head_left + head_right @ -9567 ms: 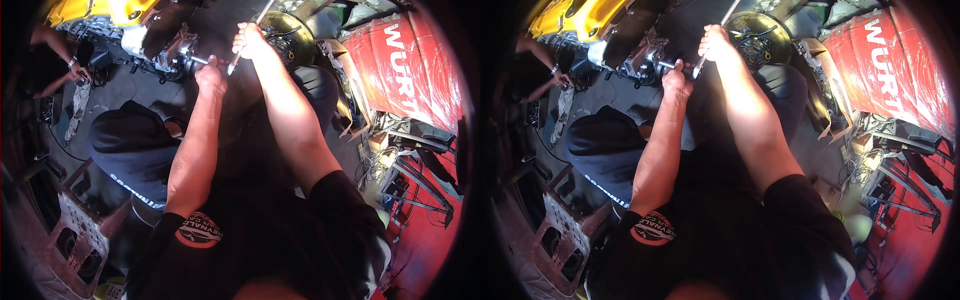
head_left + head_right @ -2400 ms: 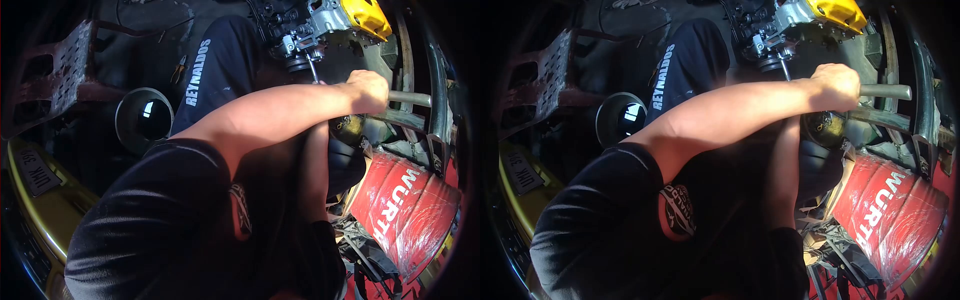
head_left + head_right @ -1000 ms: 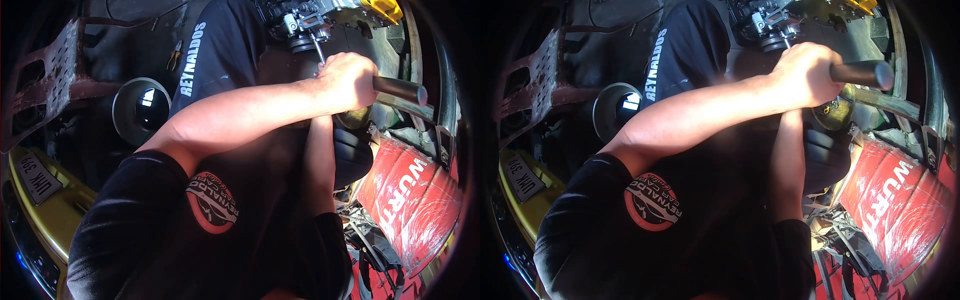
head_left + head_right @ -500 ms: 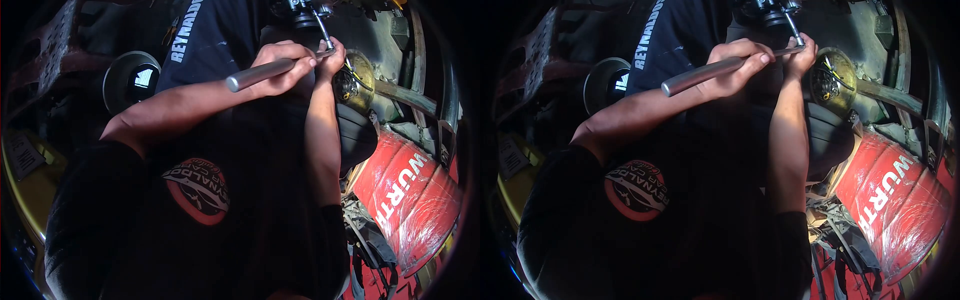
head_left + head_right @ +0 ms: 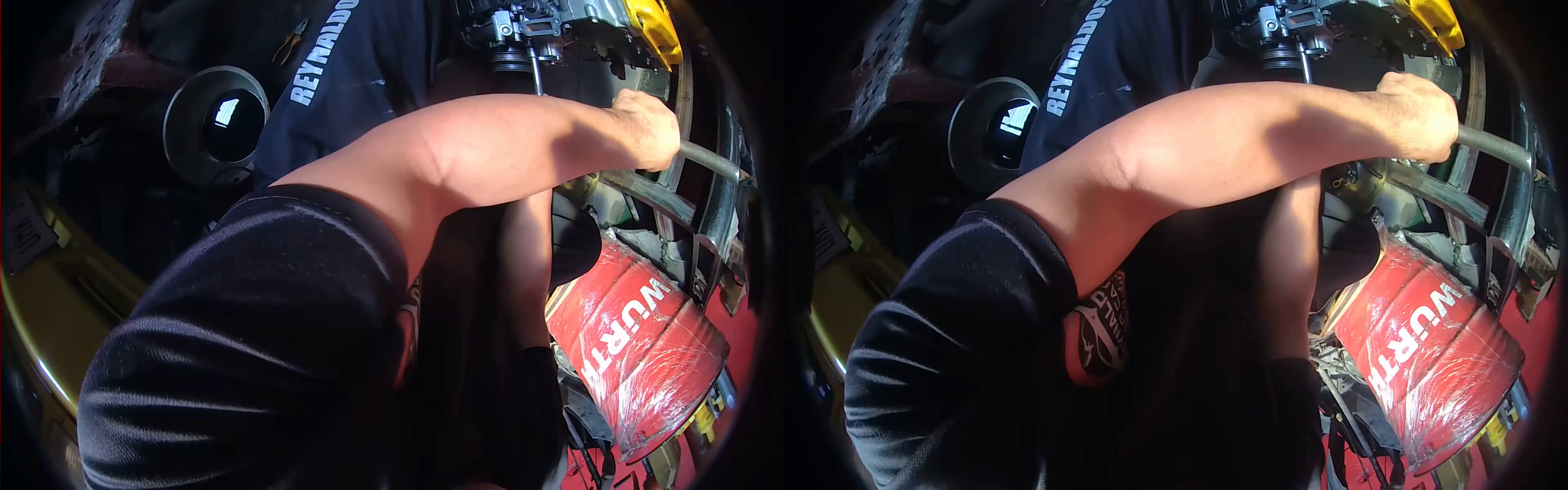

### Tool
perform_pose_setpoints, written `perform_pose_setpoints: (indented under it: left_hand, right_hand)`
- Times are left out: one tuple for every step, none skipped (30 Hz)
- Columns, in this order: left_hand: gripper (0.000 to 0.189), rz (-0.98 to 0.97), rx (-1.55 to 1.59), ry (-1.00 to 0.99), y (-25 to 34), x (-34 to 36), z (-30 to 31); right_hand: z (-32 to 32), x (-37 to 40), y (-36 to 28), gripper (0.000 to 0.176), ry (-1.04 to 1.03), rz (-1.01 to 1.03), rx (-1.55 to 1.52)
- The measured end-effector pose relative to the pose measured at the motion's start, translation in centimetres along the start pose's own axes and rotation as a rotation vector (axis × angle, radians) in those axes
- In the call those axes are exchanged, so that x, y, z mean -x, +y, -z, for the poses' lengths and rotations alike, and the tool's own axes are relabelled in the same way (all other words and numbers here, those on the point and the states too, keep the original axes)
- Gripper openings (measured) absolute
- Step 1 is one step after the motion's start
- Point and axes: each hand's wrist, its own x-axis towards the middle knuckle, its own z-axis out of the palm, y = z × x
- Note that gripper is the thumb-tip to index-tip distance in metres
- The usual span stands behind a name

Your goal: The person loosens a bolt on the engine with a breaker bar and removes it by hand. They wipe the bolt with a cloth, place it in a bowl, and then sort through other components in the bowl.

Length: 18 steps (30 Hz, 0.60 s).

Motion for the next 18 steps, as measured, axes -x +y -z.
perform_pose_setpoints:
  left_hand:
    - [0.026,0.004,-0.047,-0.02,0.3,-0.3,0.3]
    - [0.026,-0.031,-0.018,0.012,-0.3,0.1,0.3]
    - [0.027,-0.067,0.011,0.036,-1.6,1.3,-0.1]
    - [0.027,-0.105,0.039,0.064,-3.1,3.1,0.1]
    - [0.027,-0.087,0.177,0.137,-4.8,5.7,0.2]
    - [0.024,-0.172,0.223,0.255,-7.6,8.2,-0.7]
    - [0.02,-0.302,0.473,0.374,-11.1,11.3,-1.3]
    - [0.019,-0.187,0.603,0.383,-13.5,14.2,-2.0]
    - [0.019,-0.069,0.734,0.392,-14.8,16.5,-1.8]
    - [0.02,0.011,0.787,0.349,-15.4,17.8,-0.9]
    - [0.021,0.087,0.838,0.307,-15.5,18.3,-0.3]
    - [0.025,0.091,0.941,0.276,-14.9,17.8,-0.3]
    - [0.027,0.076,0.628,0.258,-14.0,16.5,0.0]
    - [0.028,-0.042,0.53,0.287,-11.0,14.9,1.7]
    - [0.023,-0.217,0.351,0.35,-10.6,11.6,0.2]
    - [0.012,-0.125,0.21,0.348,-8.0,9.6,0.8]
    - [0.009,0.019,0.28,0.152,-5.9,7.8,1.8]
    - [0.019,0.061,0.254,-0.026,-4.3,6.6,3.3]
  right_hand:
    - [-0.1,-0.1,0.0,0.026,0.009,0.018,0.029]
    - [-0.2,-0.1,0.0,0.026,0.018,0.047,0.069]
    - [-0.2,0.0,0.0,0.025,0.033,0.08,0.127]
    - [-0.3,-0.1,0.0,0.025,0.05,0.118,0.188]
    - [-0.4,-0.3,0.1,0.025,0.062,0.168,0.266]
    - [-0.5,-0.2,-0.1,0.025,0.077,0.216,0.347]
    - [-0.8,-0.2,-0.6,0.024,0.102,0.266,0.441]
    - [-1.3,-0.1,-1.0,0.024,0.126,0.314,0.524]
    - [-1.7,-0.1,-1.7,0.024,0.143,0.345,0.593]
    - [-2.2,0.4,-2.4,0.024,0.152,0.377,0.614]
    - [-2.2,0.5,-1.9,0.023,0.158,0.403,0.649]
    - [-2.0,0.4,-0.8,0.024,0.149,0.367,0.582]
    - [-1.5,-0.1,1.4,0.024,0.136,0.329,0.515]
    - [-1.3,0.0,2.4,0.024,0.106,0.25,0.382]
    - [-1.1,0.1,1.8,0.024,0.076,0.167,0.263]
    - [-0.7,0.0,1.8,0.025,0.058,0.089,0.154]
    - [-0.4,0.0,1.5,0.025,0.043,0.04,0.086]
    - [-0.4,-0.2,1.3,0.025,0.029,0.008,0.05]
